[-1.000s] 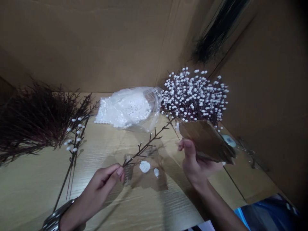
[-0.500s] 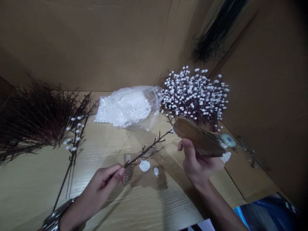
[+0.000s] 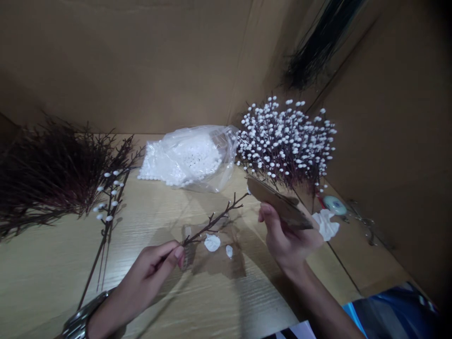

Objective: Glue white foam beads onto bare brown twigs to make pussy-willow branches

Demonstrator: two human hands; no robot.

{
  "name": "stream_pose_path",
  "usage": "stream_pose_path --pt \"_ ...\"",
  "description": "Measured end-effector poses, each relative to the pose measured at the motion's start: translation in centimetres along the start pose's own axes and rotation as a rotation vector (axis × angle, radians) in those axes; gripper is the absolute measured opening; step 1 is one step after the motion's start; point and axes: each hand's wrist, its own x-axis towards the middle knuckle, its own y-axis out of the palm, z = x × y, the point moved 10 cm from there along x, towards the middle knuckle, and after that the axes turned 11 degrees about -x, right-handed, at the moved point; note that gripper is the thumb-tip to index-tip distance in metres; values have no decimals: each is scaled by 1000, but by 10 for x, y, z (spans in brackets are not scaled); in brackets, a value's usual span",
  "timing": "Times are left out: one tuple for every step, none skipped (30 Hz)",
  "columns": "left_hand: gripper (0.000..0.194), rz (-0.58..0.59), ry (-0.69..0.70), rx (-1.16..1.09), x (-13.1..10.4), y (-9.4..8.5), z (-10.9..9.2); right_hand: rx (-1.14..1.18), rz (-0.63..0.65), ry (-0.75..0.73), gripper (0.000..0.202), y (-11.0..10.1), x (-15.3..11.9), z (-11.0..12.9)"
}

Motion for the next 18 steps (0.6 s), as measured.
stream_pose_path --pt "41 2 -4 4 0 0 1 -5 4 -9 17 0 2 3" --pt "41 3 -7 9 0 0 1 -6 -2 -17 19 -1 3 5" --pt "42 3 -10 13 0 0 2 -5 -11 -23 20 -3 4 6" --pt "42 2 -11 16 0 -1 2 0 -26 -26 22 -4 4 7" --pt "42 3 -11 17 0 0 2 9 -40 -31 23 -6 4 7" --pt "42 3 -11 18 0 0 1 21 -48 -35 25 -6 5 7" --pt "41 2 -10 18 0 0 1 38 -49 -37 28 -6 5 7" --pt "41 2 -8 17 1 0 1 55 -47 -41 30 -6 5 7" --pt "41 2 -5 15 1 0 0 68 -42 -46 33 -5 5 7" --pt "41 2 -3 14 1 0 0 76 -35 -55 35 -4 6 9" --pt "41 1 -2 13 1 0 0 77 -23 -64 36 -3 6 10" --pt "41 2 -2 13 1 0 -1 74 -11 -71 37 -2 7 11" --pt "41 0 0 12 1 0 -1 73 -5 -74 37 -1 7 11" --pt "41 0 2 11 1 0 -2 72 0 -74 37 -1 7 11" --pt "41 -2 4 12 2 0 -2 67 1 -68 36 -1 7 10" --pt "41 -5 6 15 2 -1 -3 58 -2 -60 34 -2 6 8" --pt "41 -8 6 19 1 -1 -3 43 -6 -49 32 -2 6 6" --pt "41 -10 6 22 1 -1 -4 26 -10 -36 29 -3 5 4"
